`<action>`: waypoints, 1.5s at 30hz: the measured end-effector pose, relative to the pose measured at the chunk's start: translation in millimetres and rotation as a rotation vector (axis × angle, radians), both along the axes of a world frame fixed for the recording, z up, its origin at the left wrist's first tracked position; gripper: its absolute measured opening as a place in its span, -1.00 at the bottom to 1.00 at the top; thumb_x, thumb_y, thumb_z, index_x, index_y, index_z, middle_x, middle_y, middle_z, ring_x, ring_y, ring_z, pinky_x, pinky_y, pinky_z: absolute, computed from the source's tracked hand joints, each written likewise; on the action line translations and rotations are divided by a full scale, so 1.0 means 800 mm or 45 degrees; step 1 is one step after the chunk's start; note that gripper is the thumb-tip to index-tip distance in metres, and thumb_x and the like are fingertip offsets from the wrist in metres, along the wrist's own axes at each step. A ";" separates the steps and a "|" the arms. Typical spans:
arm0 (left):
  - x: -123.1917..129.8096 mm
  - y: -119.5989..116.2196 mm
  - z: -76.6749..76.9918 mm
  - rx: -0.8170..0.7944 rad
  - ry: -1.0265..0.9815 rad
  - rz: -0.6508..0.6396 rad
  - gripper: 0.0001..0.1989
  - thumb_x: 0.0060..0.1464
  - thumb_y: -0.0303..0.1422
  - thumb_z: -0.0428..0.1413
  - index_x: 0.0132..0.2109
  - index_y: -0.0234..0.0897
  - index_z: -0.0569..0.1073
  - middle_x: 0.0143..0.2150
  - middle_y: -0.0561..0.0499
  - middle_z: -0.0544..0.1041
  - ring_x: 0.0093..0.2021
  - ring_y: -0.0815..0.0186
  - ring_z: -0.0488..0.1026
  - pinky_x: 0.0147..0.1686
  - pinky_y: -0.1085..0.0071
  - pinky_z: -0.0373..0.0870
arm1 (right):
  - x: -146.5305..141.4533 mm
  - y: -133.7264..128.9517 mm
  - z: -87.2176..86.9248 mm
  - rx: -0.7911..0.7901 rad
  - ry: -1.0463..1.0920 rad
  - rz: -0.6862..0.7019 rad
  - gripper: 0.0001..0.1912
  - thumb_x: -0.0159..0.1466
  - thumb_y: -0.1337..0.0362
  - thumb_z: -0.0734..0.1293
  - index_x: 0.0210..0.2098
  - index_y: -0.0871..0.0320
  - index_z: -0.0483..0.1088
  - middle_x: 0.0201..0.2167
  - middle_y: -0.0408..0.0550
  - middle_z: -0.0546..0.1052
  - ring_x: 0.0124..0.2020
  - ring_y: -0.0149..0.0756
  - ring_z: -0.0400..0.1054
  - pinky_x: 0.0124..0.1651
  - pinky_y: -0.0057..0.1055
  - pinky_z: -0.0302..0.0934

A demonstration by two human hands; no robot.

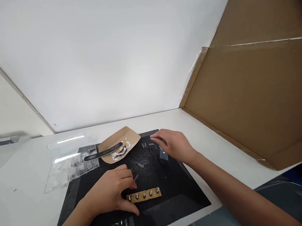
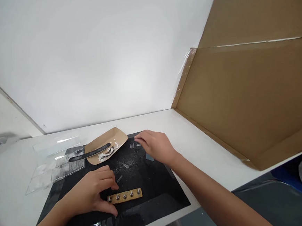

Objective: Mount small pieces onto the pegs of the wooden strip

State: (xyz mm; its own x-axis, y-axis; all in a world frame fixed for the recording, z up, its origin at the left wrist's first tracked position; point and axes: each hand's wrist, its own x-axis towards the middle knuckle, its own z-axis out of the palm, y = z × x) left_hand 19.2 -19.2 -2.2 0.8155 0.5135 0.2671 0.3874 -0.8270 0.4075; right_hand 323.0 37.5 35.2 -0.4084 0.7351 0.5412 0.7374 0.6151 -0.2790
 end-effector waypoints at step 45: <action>-0.036 0.021 0.031 0.372 0.131 0.440 -0.86 0.40 -0.30 0.13 -0.09 -0.17 0.60 -0.16 -0.04 0.57 0.02 0.07 0.35 0.08 0.04 0.14 | -0.040 0.027 -0.056 -0.160 0.280 0.281 -0.78 0.50 0.12 0.30 -0.13 0.07 0.54 -0.28 -0.06 0.61 -0.35 -0.29 0.47 -0.27 -0.35 0.35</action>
State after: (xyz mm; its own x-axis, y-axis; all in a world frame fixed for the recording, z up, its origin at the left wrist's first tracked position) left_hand -9.4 -2.4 22.6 0.6399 0.6749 0.3676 0.6865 -0.7169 0.1211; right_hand 291.1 58.9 -9.9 -0.4488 0.7086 0.5445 0.5038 0.7039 -0.5007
